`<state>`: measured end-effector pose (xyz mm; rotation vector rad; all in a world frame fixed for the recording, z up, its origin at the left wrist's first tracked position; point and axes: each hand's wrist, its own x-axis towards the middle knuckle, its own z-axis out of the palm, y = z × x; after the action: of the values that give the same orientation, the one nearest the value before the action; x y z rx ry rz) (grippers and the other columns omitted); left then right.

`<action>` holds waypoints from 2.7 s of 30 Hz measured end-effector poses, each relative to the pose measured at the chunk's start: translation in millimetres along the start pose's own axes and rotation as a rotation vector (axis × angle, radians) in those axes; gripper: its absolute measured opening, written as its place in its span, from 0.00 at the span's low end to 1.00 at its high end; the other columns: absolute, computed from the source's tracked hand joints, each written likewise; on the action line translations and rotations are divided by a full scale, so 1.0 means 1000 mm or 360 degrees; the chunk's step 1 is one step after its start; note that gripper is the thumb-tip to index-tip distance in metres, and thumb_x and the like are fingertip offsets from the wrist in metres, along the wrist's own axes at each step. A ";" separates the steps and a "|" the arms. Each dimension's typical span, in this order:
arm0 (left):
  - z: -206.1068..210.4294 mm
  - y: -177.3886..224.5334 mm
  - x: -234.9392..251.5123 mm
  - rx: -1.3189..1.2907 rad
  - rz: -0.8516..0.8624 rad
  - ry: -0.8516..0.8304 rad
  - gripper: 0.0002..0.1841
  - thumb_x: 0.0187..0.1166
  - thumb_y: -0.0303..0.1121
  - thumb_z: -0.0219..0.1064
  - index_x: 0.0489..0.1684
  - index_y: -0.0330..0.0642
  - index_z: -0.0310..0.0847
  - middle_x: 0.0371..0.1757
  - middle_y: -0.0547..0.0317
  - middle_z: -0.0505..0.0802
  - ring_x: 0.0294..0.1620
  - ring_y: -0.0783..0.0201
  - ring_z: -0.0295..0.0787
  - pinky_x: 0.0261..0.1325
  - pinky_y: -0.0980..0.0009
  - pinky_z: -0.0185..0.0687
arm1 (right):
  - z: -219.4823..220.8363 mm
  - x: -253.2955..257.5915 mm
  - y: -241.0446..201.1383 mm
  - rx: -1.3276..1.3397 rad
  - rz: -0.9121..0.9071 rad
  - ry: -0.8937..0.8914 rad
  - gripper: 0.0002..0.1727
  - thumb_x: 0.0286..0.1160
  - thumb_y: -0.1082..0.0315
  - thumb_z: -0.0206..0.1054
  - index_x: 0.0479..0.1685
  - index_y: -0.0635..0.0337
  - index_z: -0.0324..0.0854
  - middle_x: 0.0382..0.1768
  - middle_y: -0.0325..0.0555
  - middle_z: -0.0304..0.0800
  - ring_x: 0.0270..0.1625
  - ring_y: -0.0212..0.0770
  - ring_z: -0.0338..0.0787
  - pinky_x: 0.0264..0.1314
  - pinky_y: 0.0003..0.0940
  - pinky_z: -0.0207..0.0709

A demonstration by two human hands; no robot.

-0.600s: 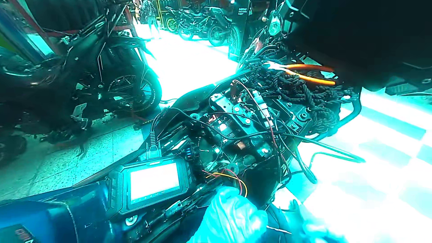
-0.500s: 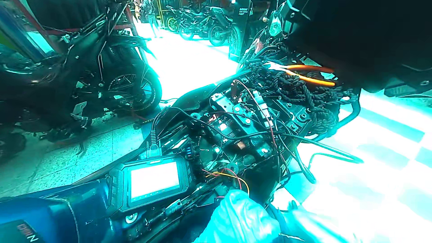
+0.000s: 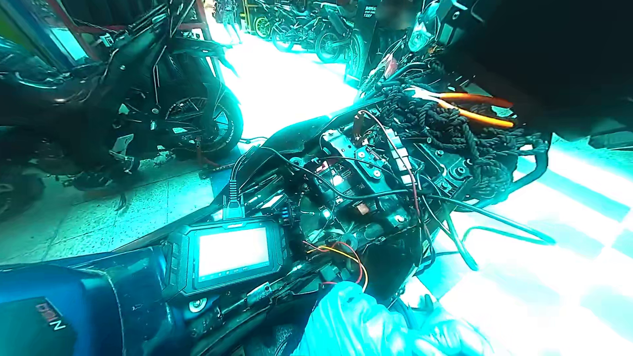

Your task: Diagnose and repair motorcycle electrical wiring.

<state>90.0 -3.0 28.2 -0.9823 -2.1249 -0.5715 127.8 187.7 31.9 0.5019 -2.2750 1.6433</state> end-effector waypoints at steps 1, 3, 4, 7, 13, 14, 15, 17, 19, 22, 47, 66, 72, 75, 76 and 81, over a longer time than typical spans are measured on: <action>0.000 0.001 -0.003 0.0022 -0.0028 0.0019 0.12 0.81 0.28 0.56 0.31 0.50 0.85 0.24 0.62 0.90 0.28 0.59 0.86 0.52 0.65 0.78 | 0.002 -0.002 0.000 0.0093 0.0111 0.0035 0.03 0.72 0.75 0.76 0.33 0.61 0.88 0.37 0.35 0.92 0.45 0.21 0.89 0.54 0.20 0.84; 0.002 -0.002 -0.015 -0.0009 -0.0154 0.0108 0.11 0.81 0.29 0.56 0.32 0.48 0.85 0.23 0.60 0.88 0.29 0.57 0.86 0.50 0.62 0.79 | 0.004 0.000 -0.005 0.0278 0.0291 0.0204 0.07 0.69 0.78 0.74 0.33 0.54 0.90 0.38 0.29 0.93 0.43 0.22 0.90 0.50 0.22 0.87; 0.004 -0.006 -0.024 -0.0062 -0.0275 0.0152 0.11 0.82 0.31 0.57 0.32 0.48 0.85 0.24 0.59 0.87 0.31 0.57 0.86 0.49 0.62 0.80 | -0.001 0.003 -0.006 0.0346 0.0327 0.0310 0.10 0.69 0.77 0.73 0.33 0.47 0.91 0.37 0.24 0.94 0.41 0.22 0.90 0.47 0.22 0.86; -0.001 -0.019 -0.051 -0.0755 -0.0892 0.0242 0.08 0.85 0.34 0.64 0.39 0.42 0.87 0.39 0.58 0.94 0.47 0.70 0.89 0.58 0.76 0.80 | -0.021 0.021 0.000 0.0286 0.0026 0.0309 0.12 0.76 0.72 0.71 0.41 0.37 0.91 0.41 0.19 0.93 0.42 0.19 0.89 0.47 0.17 0.84; -0.011 -0.024 -0.039 -0.1745 -0.1587 0.0650 0.07 0.81 0.20 0.65 0.45 0.33 0.90 0.40 0.62 0.96 0.36 0.72 0.94 0.42 0.74 0.94 | 0.008 0.061 -0.002 -0.0064 -0.0229 -0.0087 0.10 0.84 0.67 0.66 0.58 0.46 0.85 0.54 0.30 0.92 0.54 0.24 0.90 0.55 0.21 0.87; -0.009 -0.027 -0.038 -0.1723 -0.1599 0.0694 0.07 0.82 0.21 0.64 0.46 0.32 0.90 0.38 0.62 0.96 0.35 0.72 0.94 0.41 0.74 0.93 | 0.015 0.074 -0.001 -0.0127 -0.0280 -0.0095 0.10 0.83 0.67 0.66 0.58 0.50 0.85 0.54 0.33 0.93 0.54 0.26 0.92 0.55 0.23 0.89; -0.007 -0.030 -0.038 -0.1701 -0.1603 0.0727 0.07 0.83 0.22 0.64 0.46 0.31 0.89 0.37 0.61 0.95 0.34 0.72 0.93 0.40 0.75 0.93 | 0.023 0.088 0.001 -0.0220 -0.0333 -0.0090 0.10 0.82 0.66 0.67 0.57 0.51 0.86 0.53 0.35 0.94 0.53 0.28 0.93 0.55 0.25 0.90; -0.005 -0.037 -0.037 -0.1711 -0.1618 0.0769 0.08 0.84 0.24 0.63 0.47 0.30 0.89 0.36 0.60 0.95 0.33 0.70 0.93 0.37 0.74 0.93 | 0.039 0.114 0.011 -0.0478 -0.0403 -0.0094 0.12 0.81 0.62 0.65 0.57 0.48 0.88 0.51 0.29 0.94 0.52 0.25 0.92 0.54 0.24 0.89; -0.007 -0.043 -0.034 -0.1758 -0.1677 0.0754 0.10 0.86 0.24 0.61 0.48 0.29 0.88 0.38 0.58 0.96 0.33 0.69 0.94 0.38 0.73 0.94 | 0.052 0.132 0.020 -0.0620 -0.0362 -0.0140 0.13 0.78 0.62 0.64 0.56 0.46 0.90 0.52 0.27 0.94 0.53 0.23 0.92 0.55 0.26 0.89; -0.012 -0.050 -0.028 -0.1853 -0.1808 0.0692 0.12 0.87 0.23 0.57 0.51 0.28 0.87 0.39 0.55 0.97 0.33 0.67 0.95 0.38 0.72 0.94 | 0.063 0.144 0.028 -0.0536 -0.0177 -0.0231 0.14 0.76 0.64 0.65 0.56 0.43 0.90 0.51 0.24 0.94 0.52 0.22 0.92 0.52 0.25 0.89; -0.027 -0.059 -0.026 -0.1937 -0.1822 0.0338 0.13 0.86 0.27 0.59 0.48 0.34 0.93 0.38 0.50 0.97 0.33 0.65 0.94 0.38 0.73 0.92 | 0.071 0.064 0.029 -0.0798 -0.0559 -0.0070 0.05 0.79 0.55 0.71 0.41 0.43 0.86 0.40 0.27 0.92 0.53 0.23 0.86 0.73 0.30 0.68; -0.046 -0.063 -0.023 -0.1721 -0.1812 0.0267 0.10 0.83 0.24 0.62 0.47 0.33 0.92 0.38 0.48 0.98 0.32 0.62 0.97 0.37 0.73 0.94 | 0.050 0.062 0.032 -0.0817 -0.0553 -0.0105 0.32 0.74 0.39 0.72 0.74 0.39 0.74 0.67 0.29 0.88 0.77 0.32 0.79 0.86 0.42 0.64; -0.054 -0.050 -0.019 -0.1748 -0.1798 0.0163 0.09 0.82 0.21 0.63 0.48 0.32 0.91 0.43 0.59 0.98 0.39 0.70 0.97 0.44 0.72 0.95 | 0.048 0.064 -0.005 -0.1070 -0.0580 -0.0302 0.30 0.78 0.36 0.65 0.70 0.44 0.82 0.61 0.40 0.93 0.69 0.37 0.85 0.78 0.38 0.66; -0.049 -0.043 -0.019 -0.1418 -0.1647 0.0084 0.07 0.78 0.21 0.67 0.38 0.30 0.93 0.37 0.62 0.97 0.38 0.79 0.93 0.45 0.79 0.91 | 0.066 0.064 0.000 -0.1259 -0.0729 -0.0276 0.12 0.85 0.58 0.63 0.59 0.44 0.87 0.42 0.40 0.96 0.45 0.41 0.90 0.62 0.36 0.74; -0.048 -0.043 -0.020 -0.1371 -0.1606 0.0071 0.07 0.78 0.21 0.67 0.37 0.29 0.92 0.37 0.59 0.97 0.39 0.77 0.94 0.46 0.77 0.92 | 0.069 0.064 0.004 -0.1176 -0.0690 -0.0244 0.10 0.84 0.63 0.64 0.56 0.46 0.88 0.38 0.42 0.94 0.40 0.42 0.88 0.59 0.37 0.73; -0.060 -0.060 -0.018 -0.1313 -0.1541 0.0241 0.08 0.82 0.20 0.62 0.46 0.28 0.89 0.45 0.55 0.98 0.43 0.68 0.98 0.48 0.70 0.97 | 0.086 0.066 0.024 -0.0905 -0.0420 0.0009 0.11 0.89 0.60 0.58 0.54 0.51 0.85 0.42 0.40 0.93 0.50 0.36 0.86 0.62 0.29 0.70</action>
<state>75.9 -86.7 47.6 -0.1636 -2.1351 -2.0205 55.6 105.4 13.3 0.6119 -2.4007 0.8209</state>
